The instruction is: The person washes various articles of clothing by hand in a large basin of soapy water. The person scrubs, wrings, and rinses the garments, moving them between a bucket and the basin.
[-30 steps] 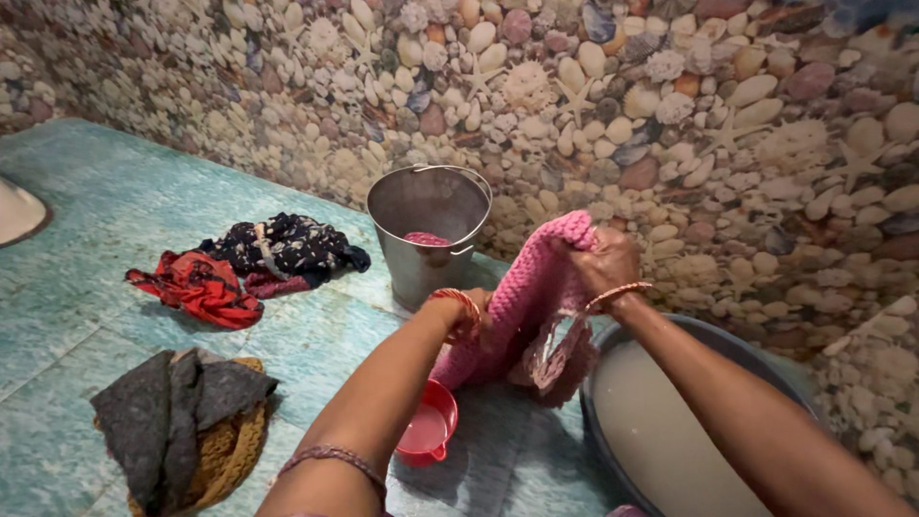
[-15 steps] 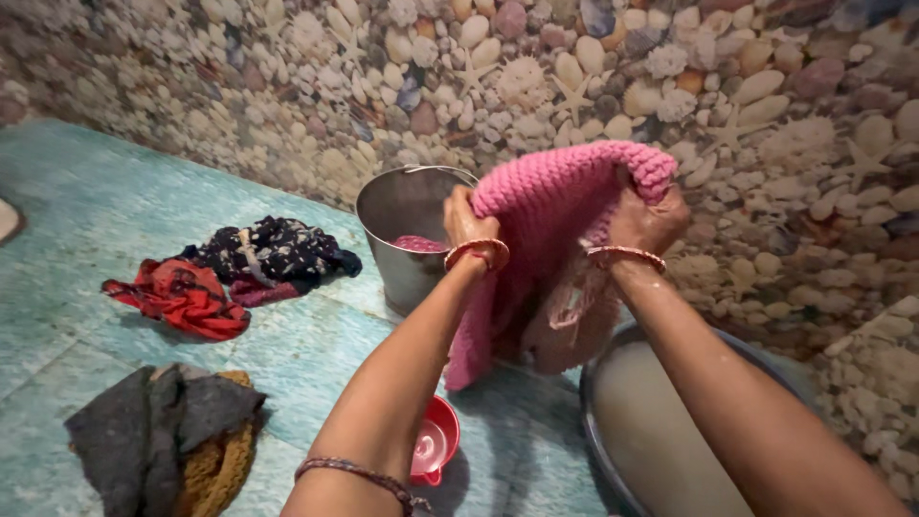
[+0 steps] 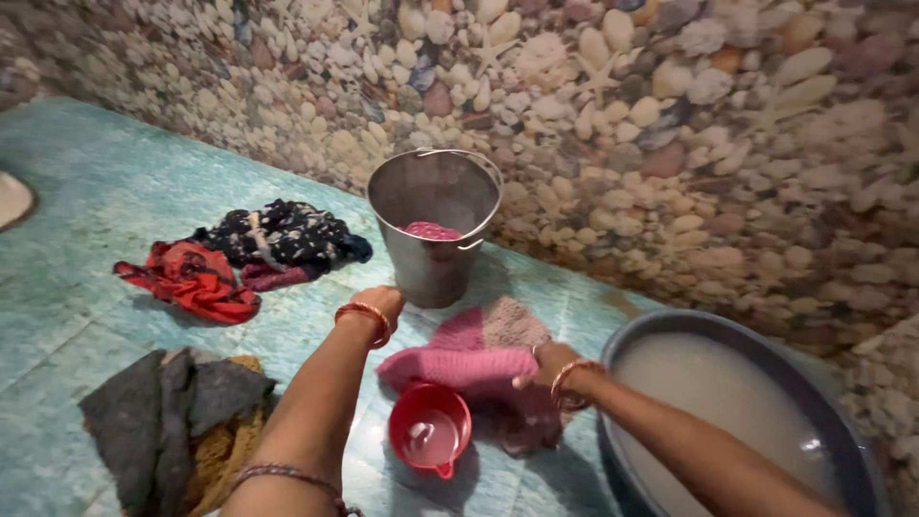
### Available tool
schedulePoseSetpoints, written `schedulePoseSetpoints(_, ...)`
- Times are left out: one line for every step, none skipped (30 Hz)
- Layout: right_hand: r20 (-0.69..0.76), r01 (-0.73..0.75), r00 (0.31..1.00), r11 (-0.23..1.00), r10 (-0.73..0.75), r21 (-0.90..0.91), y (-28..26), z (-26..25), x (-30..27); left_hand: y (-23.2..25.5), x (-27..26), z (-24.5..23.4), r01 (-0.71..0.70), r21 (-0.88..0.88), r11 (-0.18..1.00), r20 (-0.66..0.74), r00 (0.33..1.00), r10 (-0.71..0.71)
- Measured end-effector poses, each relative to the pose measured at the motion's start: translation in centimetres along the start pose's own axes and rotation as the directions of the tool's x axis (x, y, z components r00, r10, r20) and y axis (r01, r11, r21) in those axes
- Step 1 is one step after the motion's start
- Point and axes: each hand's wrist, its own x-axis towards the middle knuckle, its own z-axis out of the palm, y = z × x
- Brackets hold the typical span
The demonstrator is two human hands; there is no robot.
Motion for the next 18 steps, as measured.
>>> schedulePoseSetpoints(-0.006,-0.07,0.998,0.996,0.07,0.06,-0.8,1.1,0.4,-0.3,-0.3,-0.3,0.031,-0.036,0.999,-0.033,0.999,-0.033)
schedulePoseSetpoints(-0.003,-0.141,0.99,0.983,0.143,0.118,-2.0,2.0,0.5,-0.5,-0.5,-0.4,0.06,-0.075,0.995,-0.063,0.996,-0.065)
schedulePoseSetpoints(0.006,-0.212,0.977,0.962,0.214,0.174,-3.5,2.5,0.3,-0.7,-0.5,-0.3,0.087,-0.115,0.99,-0.092,0.991,-0.098)
schedulePoseSetpoints(0.003,-0.178,0.984,0.975,0.179,0.134,-4.7,2.1,0.4,-0.7,-0.3,0.1,0.069,-0.076,0.995,-0.042,0.997,-0.072)
schedulePoseSetpoints(0.002,-0.143,0.99,0.985,0.143,0.094,-5.8,1.3,0.7,-0.4,-0.2,0.7,0.048,-0.039,0.998,0.009,0.999,-0.047)
schedulePoseSetpoints(0.001,-0.106,0.994,0.993,0.106,0.057,-6.9,0.6,1.0,-0.3,-0.2,1.2,0.025,0.0,1.0,0.062,0.998,-0.025)
schedulePoseSetpoints(-0.063,0.088,0.994,0.996,-0.09,-0.032,-8.1,0.5,1.1,0.0,-0.4,1.9,-0.035,0.016,0.999,0.114,0.993,0.032)
schedulePoseSetpoints(-0.108,0.269,0.953,0.954,-0.283,-0.128,-9.1,0.9,1.1,0.5,-0.5,2.5,-0.098,0.031,0.995,0.168,0.982,0.092)
schedulePoseSetpoints(-0.131,0.433,0.874,0.871,-0.469,-0.23,-9.8,1.3,1.2,1.1,-0.8,3.2,-0.145,0.042,0.989,0.125,0.982,0.139)
schedulePoseSetpoints(-0.015,0.483,0.866,0.843,-0.5,-0.236,-10.5,2.2,1.1,1.7,-0.8,3.4,-0.195,0.055,0.979,0.082,0.978,0.19)
schedulePoseSetpoints(0.1,0.534,0.844,0.812,-0.526,-0.237,-11.3,3.4,1.2,2.3,-0.5,3.4,-0.191,0.059,0.98,0.157,0.971,0.18)
schedulePoseSetpoints(0.054,0.596,0.792,0.751,-0.608,-0.284,-12.0,5.0,1.2,3.2,-0.1,3.5,-0.189,0.061,0.98,0.231,0.958,0.17)
schedulePoseSetpoints(0.014,0.649,0.729,0.683,-0.685,-0.335,-12.7,6.9,0.9,3.7,0.4,3.7,-0.215,0.043,0.976,0.209,0.957,0.201)
schedulePoseSetpoints(0.095,0.642,0.747,0.676,-0.658,-0.362,-13.0,8.6,0.7,4.2,0.9,4.1,-0.239,0.024,0.971,0.186,0.955,0.231)
schedulePoseSetpoints(0.174,0.637,0.761,0.666,-0.626,-0.389,-13.2,10.2,0.6,4.5,1.4,4.6,-0.265,0.005,0.964,0.162,0.952,0.26)
schedulePoseSetpoints(0.25,0.636,0.767,0.651,-0.59,-0.414,-13.3,11.3,0.8,4.9,2.0,5.2,-0.264,0.011,0.965,0.172,0.951,0.258)
schedulePoseSetpoints(0.305,0.645,0.763,0.64,-0.57,-0.418,-13.3,12.2,1.2,5.3,2.6,5.8,-0.263,0.017,0.965,0.182,0.949,0.256)
schedulePoseSetpoints(0.358,0.652,0.759,0.629,-0.544,-0.424,-13.0,13.0,1.3,5.4,3.2,6.6,-0.266,0.022,0.964,0.19,0.947,0.257)
